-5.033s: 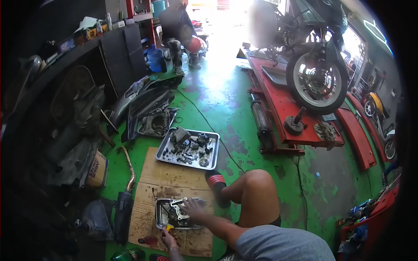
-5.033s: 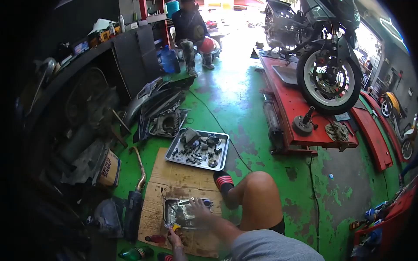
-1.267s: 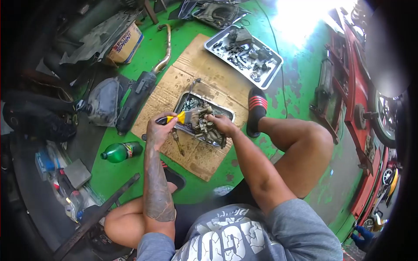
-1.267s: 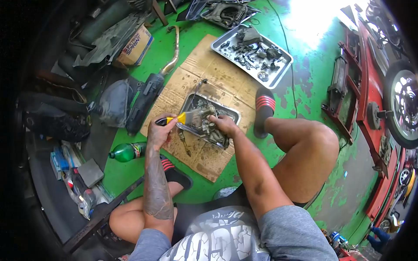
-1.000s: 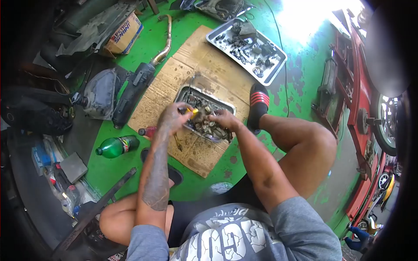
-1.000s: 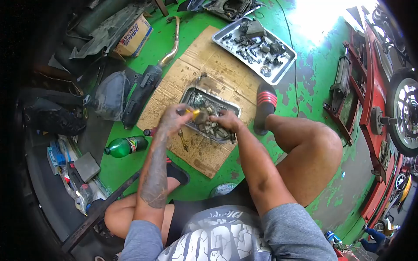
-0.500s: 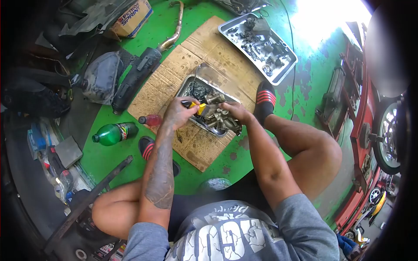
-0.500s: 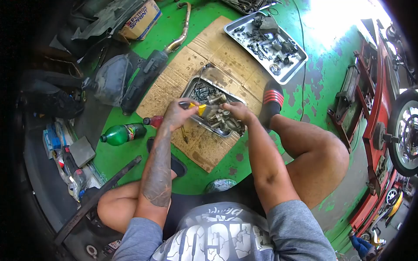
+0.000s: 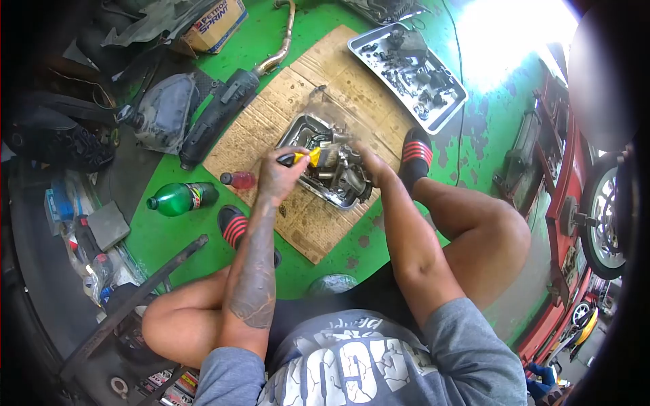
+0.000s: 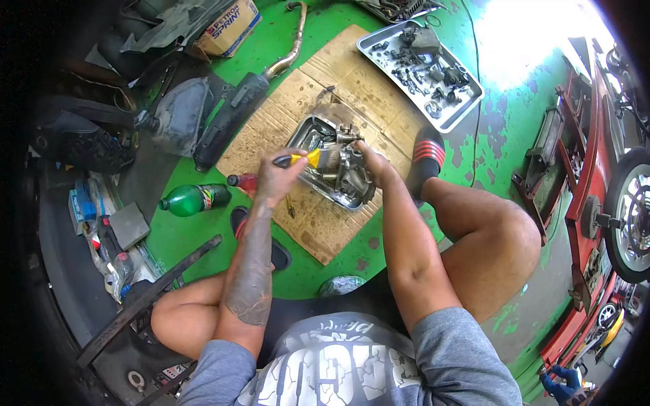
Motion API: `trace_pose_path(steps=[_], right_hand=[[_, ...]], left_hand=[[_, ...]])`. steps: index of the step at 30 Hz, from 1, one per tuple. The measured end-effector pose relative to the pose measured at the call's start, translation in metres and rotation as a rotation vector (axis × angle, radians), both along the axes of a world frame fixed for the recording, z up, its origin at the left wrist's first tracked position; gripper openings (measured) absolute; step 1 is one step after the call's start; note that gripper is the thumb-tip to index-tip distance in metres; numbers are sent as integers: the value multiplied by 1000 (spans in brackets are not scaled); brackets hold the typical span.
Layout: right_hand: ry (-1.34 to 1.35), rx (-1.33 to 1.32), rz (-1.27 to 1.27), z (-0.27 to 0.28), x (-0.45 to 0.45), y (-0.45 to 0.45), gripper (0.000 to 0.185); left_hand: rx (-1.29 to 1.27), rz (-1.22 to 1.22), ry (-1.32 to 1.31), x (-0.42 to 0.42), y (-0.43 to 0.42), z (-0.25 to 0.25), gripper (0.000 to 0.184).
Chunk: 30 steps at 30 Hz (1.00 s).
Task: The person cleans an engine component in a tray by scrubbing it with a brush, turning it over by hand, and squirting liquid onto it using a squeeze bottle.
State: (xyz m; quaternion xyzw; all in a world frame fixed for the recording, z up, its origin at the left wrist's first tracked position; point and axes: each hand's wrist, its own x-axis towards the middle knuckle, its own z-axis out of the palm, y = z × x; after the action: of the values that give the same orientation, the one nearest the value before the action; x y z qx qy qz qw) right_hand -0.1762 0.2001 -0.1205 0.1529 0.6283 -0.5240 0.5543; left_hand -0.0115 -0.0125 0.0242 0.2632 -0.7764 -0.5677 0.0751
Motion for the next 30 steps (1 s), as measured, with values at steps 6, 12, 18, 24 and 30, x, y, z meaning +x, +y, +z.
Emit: trace_pose_path(steps=[6, 12, 18, 24, 30], right_hand=[[59, 22, -96, 31, 11, -13, 62], [24, -2, -166, 54, 12, -16, 59], [-29, -102, -231, 44, 8, -21, 52], [-68, -99, -170, 40, 0, -14, 54], [-42, -64, -144, 47, 9, -11, 48]], left_hand=[[52, 101, 17, -8, -16, 3, 12], [-90, 49, -101, 22, 26, 3, 14], [55, 207, 27, -6, 36, 9, 14], [143, 261, 15, 52, 15, -33, 16], [615, 663, -21, 45, 4, -93, 21]])
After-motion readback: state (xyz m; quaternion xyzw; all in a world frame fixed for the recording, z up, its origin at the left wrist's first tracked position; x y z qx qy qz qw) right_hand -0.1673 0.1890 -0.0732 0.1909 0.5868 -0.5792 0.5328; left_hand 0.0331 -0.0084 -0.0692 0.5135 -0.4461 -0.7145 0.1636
